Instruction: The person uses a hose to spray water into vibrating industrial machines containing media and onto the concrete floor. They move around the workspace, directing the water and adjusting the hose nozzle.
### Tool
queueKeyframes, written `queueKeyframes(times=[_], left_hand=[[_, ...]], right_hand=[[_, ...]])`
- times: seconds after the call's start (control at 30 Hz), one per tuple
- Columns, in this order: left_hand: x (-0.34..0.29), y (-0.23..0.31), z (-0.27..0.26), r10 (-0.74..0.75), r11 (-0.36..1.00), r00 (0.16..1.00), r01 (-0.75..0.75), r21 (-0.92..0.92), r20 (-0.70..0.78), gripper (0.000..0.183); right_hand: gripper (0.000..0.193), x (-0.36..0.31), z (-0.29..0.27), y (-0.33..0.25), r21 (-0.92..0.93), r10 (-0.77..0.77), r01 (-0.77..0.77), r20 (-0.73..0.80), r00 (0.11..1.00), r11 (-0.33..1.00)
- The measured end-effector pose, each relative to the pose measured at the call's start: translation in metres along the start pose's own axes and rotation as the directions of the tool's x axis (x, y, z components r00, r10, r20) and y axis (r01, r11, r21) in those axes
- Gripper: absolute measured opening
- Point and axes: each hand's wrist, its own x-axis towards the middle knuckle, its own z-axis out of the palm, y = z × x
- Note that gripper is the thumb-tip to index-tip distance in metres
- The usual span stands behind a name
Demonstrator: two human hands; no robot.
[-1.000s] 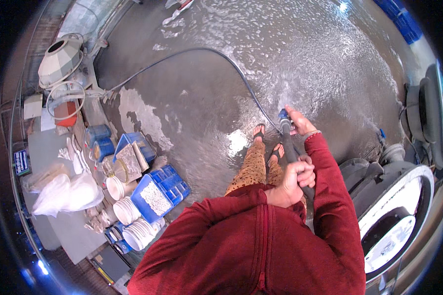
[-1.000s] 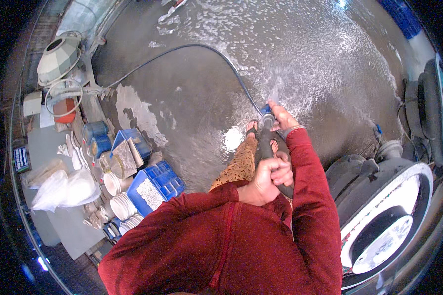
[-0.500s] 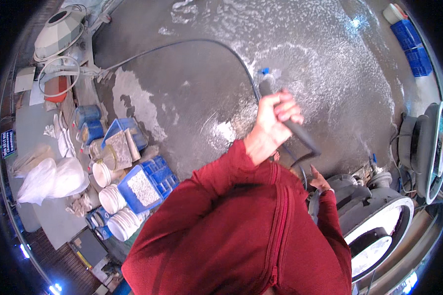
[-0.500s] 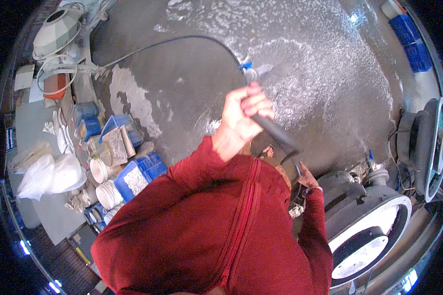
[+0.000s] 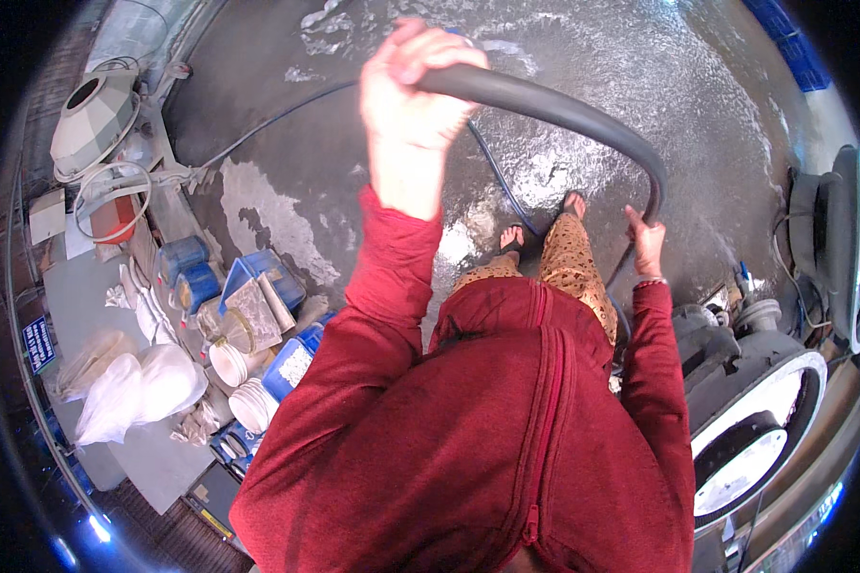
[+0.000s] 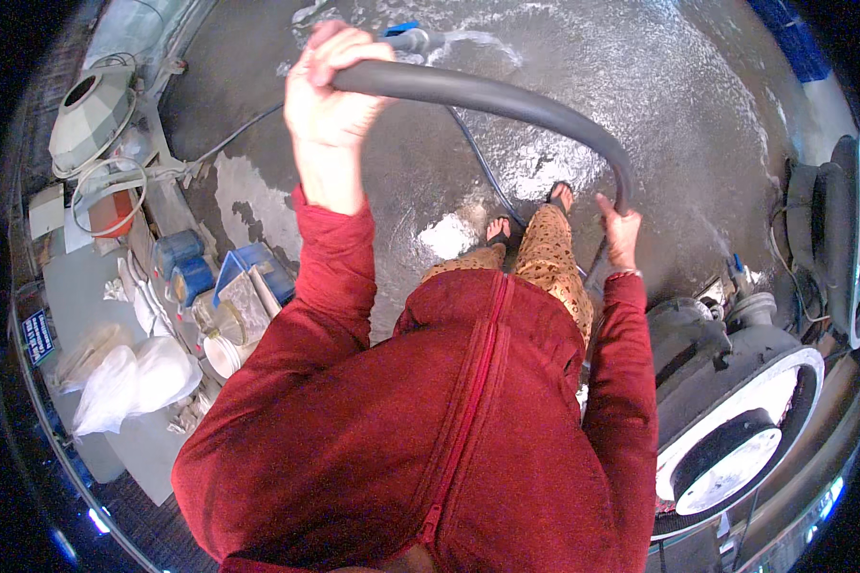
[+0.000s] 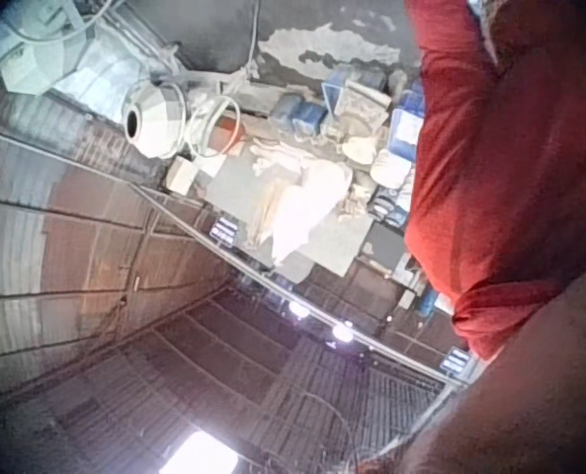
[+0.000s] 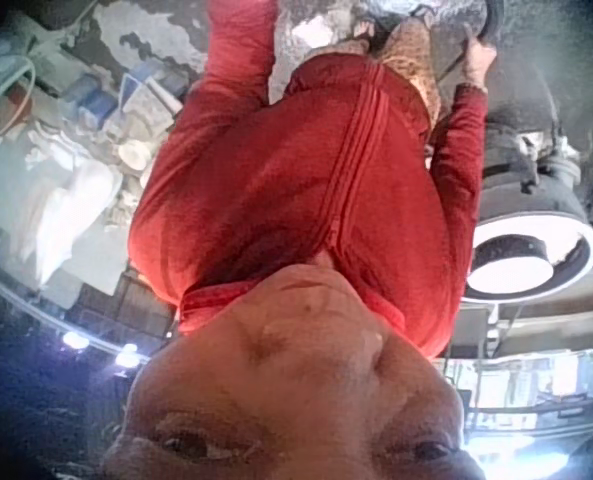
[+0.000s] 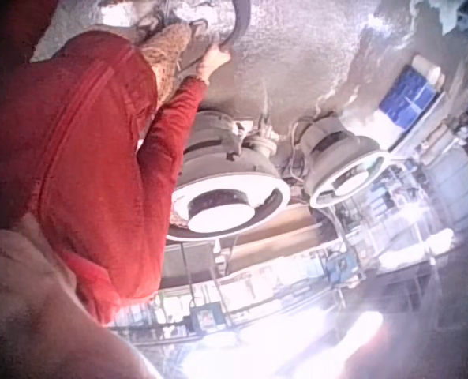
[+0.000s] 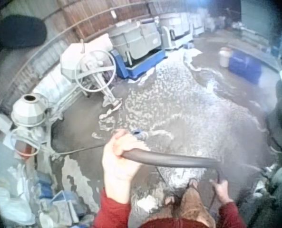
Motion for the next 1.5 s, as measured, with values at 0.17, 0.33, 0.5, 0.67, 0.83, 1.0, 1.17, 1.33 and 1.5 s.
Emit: queueKeyframes(times=[0.17, 0.33, 0.5, 0.67, 0.83, 1.0, 1.17, 1.33, 1.5], left_hand=[[0.024, 0.031, 0.022, 0.086, 0.994, 0.996, -0.084, -0.065, 0.034, 0.032], [0.049, 0.044, 0.044, 0.284, 0.957, 0.958, -0.282, -0.068, 0.036, 0.028], [0.087, 0.067, 0.051, 0.409, 0.912, 0.91, -0.411, -0.01, -0.069, 0.018], [0.094, 0.09, 0.01, 0.377, 0.913, 0.922, -0.386, -0.135, -0.086, 0.032], [0.068, 0.096, -0.049, 0.499, 0.821, 0.809, -0.556, -0.13, -0.31, 0.046], [0.061, 0.091, -0.082, 0.466, 0.87, 0.841, -0.492, -0.03, -0.273, 0.037], [0.102, 0.074, -0.085, 0.359, 0.93, 0.921, -0.339, 0.144, -0.153, 0.036], [0.173, 0.071, -0.078, 0.085, 0.984, 0.996, -0.078, 0.16, -0.037, 0.042], [0.238, 0.075, -0.083, -0.055, 0.985, 0.994, 0.07, 0.159, -0.096, 0.039]], right_hand=[[0.026, 0.073, -0.003, -0.082, -0.043, -0.142, 0.154, 0.207, 0.968, 0.987], [0.028, 0.141, 0.007, -0.169, -0.201, -0.161, 0.283, 0.47, 0.868, 0.938], [0.027, 0.186, 0.014, -0.206, -0.32, -0.093, 0.363, 0.625, 0.775, 0.875], [0.027, 0.224, 0.019, -0.205, -0.41, -0.158, 0.488, 0.62, 0.769, 0.77], [0.026, 0.257, 0.021, -0.184, -0.43, -0.189, 0.609, 0.693, 0.696, 0.667], [0.022, 0.277, 0.013, -0.152, -0.552, -0.162, 0.671, 0.7, 0.696, 0.495], [0.021, 0.289, -0.01, -0.155, -0.537, -0.155, 0.732, 0.752, 0.641, 0.418], [0.028, 0.296, -0.026, -0.166, -0.575, -0.402, 0.647, 0.507, 0.762, 0.501], [0.031, 0.313, -0.033, -0.152, -0.651, -0.292, 0.415, 0.295, 0.91, 0.635]])
